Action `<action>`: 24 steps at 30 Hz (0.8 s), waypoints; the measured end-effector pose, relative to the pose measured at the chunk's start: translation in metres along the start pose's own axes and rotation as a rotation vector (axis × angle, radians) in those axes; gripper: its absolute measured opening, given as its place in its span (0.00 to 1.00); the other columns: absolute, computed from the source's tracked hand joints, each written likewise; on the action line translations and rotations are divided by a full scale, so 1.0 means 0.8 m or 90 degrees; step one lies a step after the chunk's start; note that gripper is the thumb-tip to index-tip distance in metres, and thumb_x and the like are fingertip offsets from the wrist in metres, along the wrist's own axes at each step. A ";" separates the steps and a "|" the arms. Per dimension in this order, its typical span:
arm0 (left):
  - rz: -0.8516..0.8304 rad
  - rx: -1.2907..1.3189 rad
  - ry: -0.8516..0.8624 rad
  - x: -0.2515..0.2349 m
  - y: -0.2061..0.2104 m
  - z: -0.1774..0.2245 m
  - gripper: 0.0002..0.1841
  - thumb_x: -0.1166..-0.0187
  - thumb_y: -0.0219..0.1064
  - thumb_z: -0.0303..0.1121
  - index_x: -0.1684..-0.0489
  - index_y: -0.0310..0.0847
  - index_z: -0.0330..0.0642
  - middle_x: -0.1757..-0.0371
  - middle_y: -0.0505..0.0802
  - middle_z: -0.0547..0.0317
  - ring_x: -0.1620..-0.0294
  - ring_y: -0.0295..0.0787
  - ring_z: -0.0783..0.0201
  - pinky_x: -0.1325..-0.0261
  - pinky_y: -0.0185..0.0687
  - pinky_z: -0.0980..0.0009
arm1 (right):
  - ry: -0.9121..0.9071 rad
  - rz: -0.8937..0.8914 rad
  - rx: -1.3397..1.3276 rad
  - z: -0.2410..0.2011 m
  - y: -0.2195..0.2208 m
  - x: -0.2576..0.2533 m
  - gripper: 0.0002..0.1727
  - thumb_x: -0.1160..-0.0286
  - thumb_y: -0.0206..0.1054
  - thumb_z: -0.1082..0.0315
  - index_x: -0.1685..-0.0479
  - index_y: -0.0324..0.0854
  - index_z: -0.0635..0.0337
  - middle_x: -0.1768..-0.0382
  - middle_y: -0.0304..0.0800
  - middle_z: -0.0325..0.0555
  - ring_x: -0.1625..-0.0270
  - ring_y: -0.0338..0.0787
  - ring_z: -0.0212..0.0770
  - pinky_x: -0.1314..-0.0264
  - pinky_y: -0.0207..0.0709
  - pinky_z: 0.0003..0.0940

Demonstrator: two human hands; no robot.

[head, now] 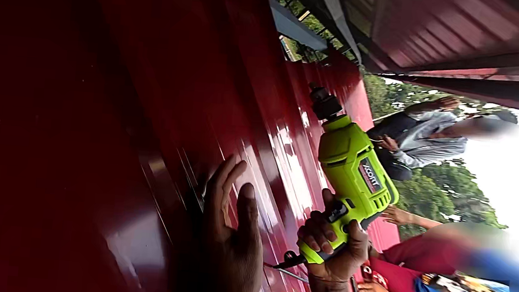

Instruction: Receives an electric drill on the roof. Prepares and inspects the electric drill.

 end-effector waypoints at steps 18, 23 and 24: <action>0.044 -0.027 -0.107 0.003 0.001 -0.029 0.29 0.13 0.63 0.42 0.12 0.63 0.57 0.15 0.78 0.66 0.14 0.71 0.63 0.11 0.66 0.60 | 0.141 0.031 0.046 0.046 0.112 -0.106 0.34 0.21 0.66 0.58 0.18 0.70 0.68 0.72 0.91 0.44 0.75 0.91 0.36 0.68 0.86 0.29; 0.116 -0.091 -0.197 -0.026 0.031 0.016 0.33 0.24 0.58 0.25 0.22 0.54 0.08 0.22 0.75 0.23 0.19 0.76 0.52 0.17 0.71 0.65 | 0.126 0.122 0.059 0.040 0.086 0.000 0.29 0.22 0.65 0.54 0.23 0.78 0.54 0.61 0.95 0.43 0.66 0.94 0.36 0.64 0.88 0.32; 0.122 -0.089 -0.271 -0.038 0.039 0.034 0.33 0.27 0.55 0.21 0.23 0.52 0.04 0.22 0.73 0.20 0.19 0.75 0.51 0.16 0.69 0.68 | 0.133 -0.085 0.043 0.041 0.011 0.050 0.34 0.10 0.53 0.52 0.07 0.56 0.51 0.34 0.88 0.45 0.40 0.91 0.37 0.40 0.85 0.36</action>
Point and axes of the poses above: each hand's wrist, its own x-axis away from the middle knuckle, its own y-axis out of the palm, z = x × y, the point moved 3 cm from there along -x, towards the middle knuckle
